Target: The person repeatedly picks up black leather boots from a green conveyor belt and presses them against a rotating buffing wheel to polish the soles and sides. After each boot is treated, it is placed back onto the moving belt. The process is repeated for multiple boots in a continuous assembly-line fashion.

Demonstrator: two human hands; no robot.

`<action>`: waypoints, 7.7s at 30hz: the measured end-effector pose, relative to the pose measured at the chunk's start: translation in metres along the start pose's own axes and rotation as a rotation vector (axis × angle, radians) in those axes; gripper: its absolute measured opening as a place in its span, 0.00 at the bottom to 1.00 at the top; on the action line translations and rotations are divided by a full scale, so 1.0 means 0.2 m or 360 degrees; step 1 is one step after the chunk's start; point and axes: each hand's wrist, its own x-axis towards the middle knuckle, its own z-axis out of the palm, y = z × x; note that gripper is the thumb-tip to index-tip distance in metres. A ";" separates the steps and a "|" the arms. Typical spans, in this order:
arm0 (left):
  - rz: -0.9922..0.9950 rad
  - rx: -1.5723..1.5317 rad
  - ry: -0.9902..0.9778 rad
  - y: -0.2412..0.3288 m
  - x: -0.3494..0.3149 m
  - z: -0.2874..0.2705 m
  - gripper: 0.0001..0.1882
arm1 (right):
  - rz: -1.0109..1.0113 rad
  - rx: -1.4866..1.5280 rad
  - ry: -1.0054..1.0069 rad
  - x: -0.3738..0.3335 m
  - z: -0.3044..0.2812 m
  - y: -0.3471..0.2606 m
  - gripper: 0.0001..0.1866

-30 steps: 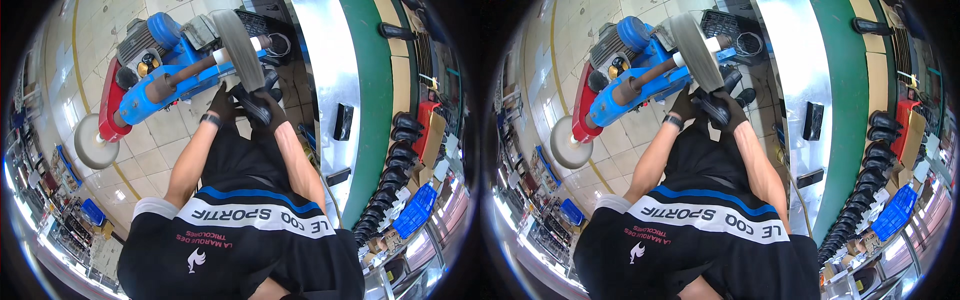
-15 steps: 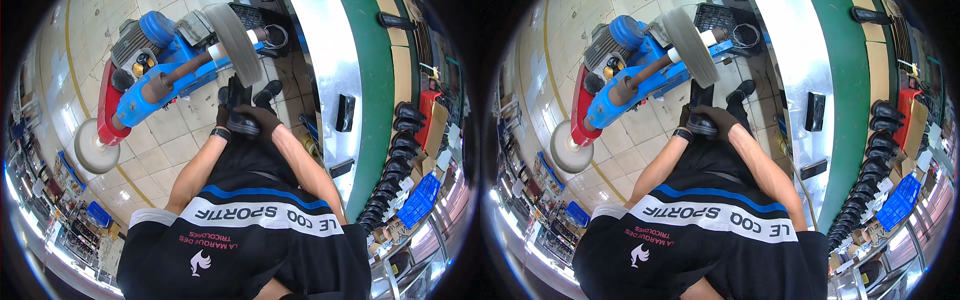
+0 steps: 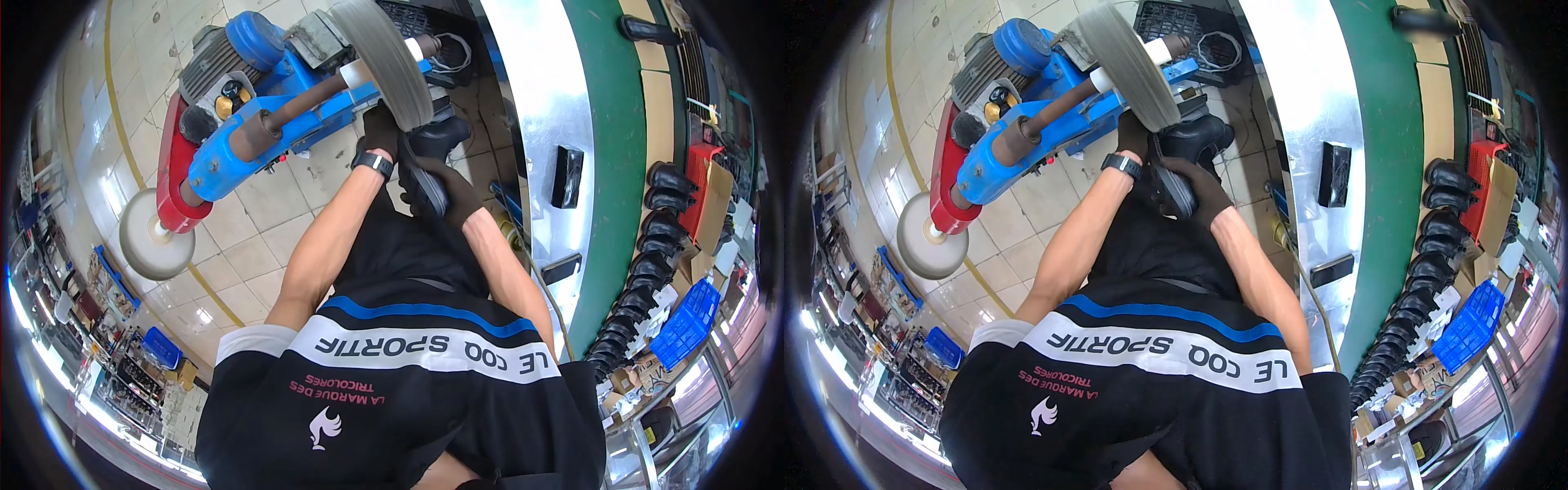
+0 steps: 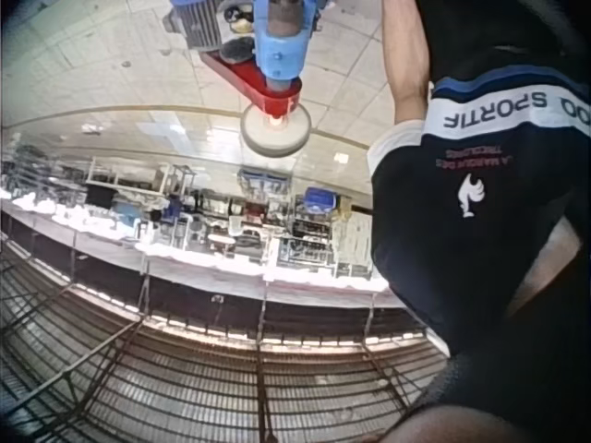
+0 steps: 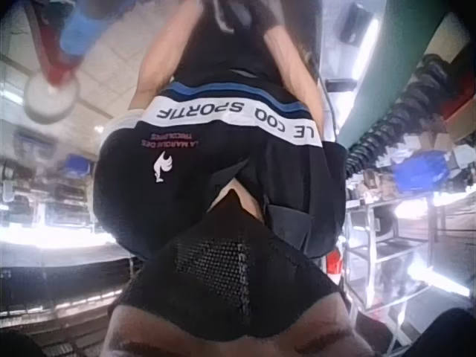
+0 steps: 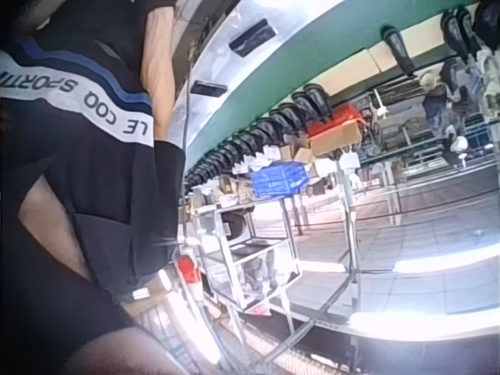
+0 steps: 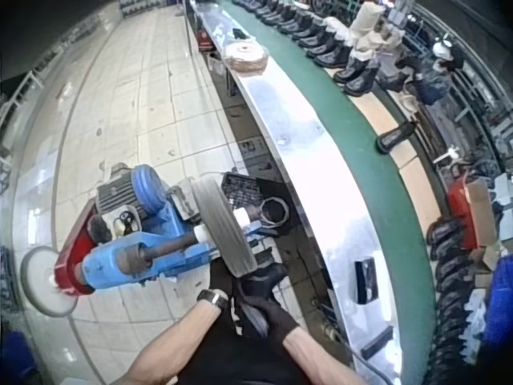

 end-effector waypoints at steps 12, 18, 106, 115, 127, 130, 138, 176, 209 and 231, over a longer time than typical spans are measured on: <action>-0.1223 -0.1727 0.0378 0.29 -0.28 -0.20 0.11 | -0.0514 -0.0981 0.0254 -0.21 -0.04 0.17 0.43; -0.0943 -0.0587 0.0192 0.21 -0.19 -0.22 0.11 | -0.0323 -0.0728 0.0217 -0.15 0.05 0.06 0.35; -0.1038 -0.3682 -0.0961 -0.42 -0.30 0.29 0.21 | -0.0887 -0.1225 0.0099 -0.20 -0.20 0.17 0.45; 0.0331 -0.0301 -0.0754 0.12 -0.02 -0.25 0.31 | -0.0758 -0.0343 0.0052 -0.23 -0.26 0.22 0.39; 0.0280 0.0118 -0.0744 0.10 -0.12 -0.28 0.24 | -0.0666 -0.0271 0.0075 -0.20 -0.27 0.27 0.32; 0.0199 0.0149 -0.0773 0.11 -0.16 -0.28 0.22 | -0.0640 -0.0463 0.0168 -0.18 -0.26 0.25 0.32; 0.0202 0.0017 -0.0729 0.20 -0.12 -0.32 0.20 | -0.0850 -0.0573 0.0100 -0.19 -0.39 0.27 0.35; -0.0189 -0.0641 -0.1114 -0.30 0.11 -0.24 0.20 | 0.0066 0.1397 -0.0176 0.52 -0.17 -0.11 0.24; -0.1111 -0.1717 -0.1199 1.48 0.39 -0.41 0.29 | -0.2185 0.0289 0.1667 -1.08 -2.22 -1.75 0.30; -0.1556 -0.1315 -0.0928 1.83 0.18 -0.32 0.26 | -0.1525 -0.0126 0.2147 -0.46 -1.65 -3.27 0.64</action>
